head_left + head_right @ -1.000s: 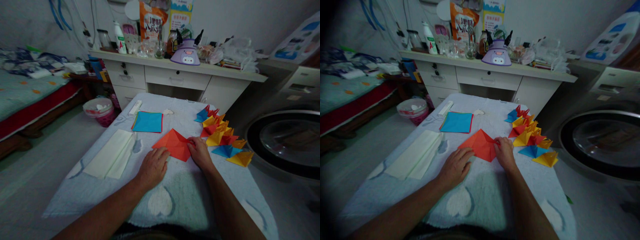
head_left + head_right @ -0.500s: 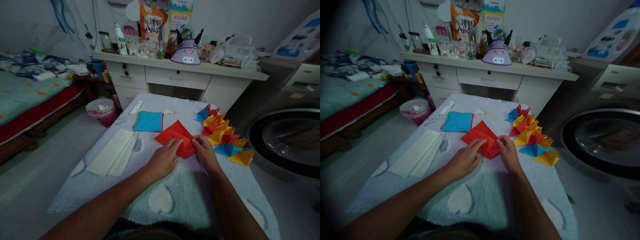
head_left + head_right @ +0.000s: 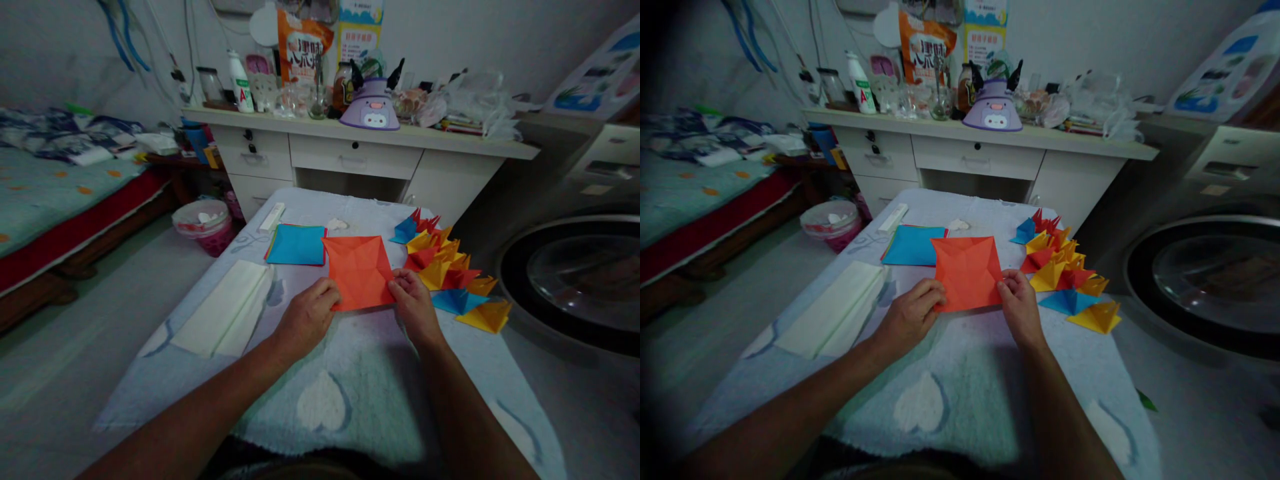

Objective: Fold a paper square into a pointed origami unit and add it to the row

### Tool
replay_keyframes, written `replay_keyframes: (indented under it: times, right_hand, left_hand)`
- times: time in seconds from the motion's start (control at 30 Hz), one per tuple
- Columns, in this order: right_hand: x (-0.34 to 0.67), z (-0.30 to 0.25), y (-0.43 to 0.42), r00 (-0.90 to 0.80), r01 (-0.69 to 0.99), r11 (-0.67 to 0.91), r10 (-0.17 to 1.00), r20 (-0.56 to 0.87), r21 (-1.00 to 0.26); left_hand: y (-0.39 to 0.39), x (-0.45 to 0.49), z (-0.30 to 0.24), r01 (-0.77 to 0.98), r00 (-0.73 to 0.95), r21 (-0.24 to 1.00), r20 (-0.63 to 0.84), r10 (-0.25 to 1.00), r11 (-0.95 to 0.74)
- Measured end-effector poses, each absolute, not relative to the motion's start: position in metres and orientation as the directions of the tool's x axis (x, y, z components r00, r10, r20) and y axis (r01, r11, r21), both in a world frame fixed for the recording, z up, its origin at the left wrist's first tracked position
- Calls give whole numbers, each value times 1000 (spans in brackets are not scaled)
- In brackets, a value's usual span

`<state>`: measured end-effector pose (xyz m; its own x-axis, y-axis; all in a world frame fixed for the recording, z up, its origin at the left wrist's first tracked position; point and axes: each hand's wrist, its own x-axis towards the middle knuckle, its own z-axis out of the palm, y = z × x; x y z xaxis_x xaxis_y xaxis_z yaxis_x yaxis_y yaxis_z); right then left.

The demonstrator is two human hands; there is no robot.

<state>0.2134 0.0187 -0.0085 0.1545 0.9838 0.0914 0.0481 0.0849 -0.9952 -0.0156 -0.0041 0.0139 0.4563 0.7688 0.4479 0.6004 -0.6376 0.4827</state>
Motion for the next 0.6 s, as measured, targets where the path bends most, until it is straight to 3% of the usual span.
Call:
replay_keyframes:
  times: [0.13,0.23,0.3,0.43,0.6]
  right_hand:
    - [213,-12,16,148,345,126,971,187,-930]
    - [212,-6,11,146,638,239,895,420,-732]
    - [211,0,6,44,744,325,848,529,-584]
    - [206,12,-3,-192,788,462,812,550,-407]
    - [197,12,-9,-443,766,574,797,410,-288]
  left_hand:
    - [-7,-22,5,546,408,552,482,776,-630]
    - [-8,-22,-2,513,386,604,473,792,-611]
    - [-8,-22,-5,495,384,631,457,802,-597]
    - [-6,-22,-6,458,373,672,449,812,-581]
    - [-4,-23,-5,417,383,717,419,823,-559]
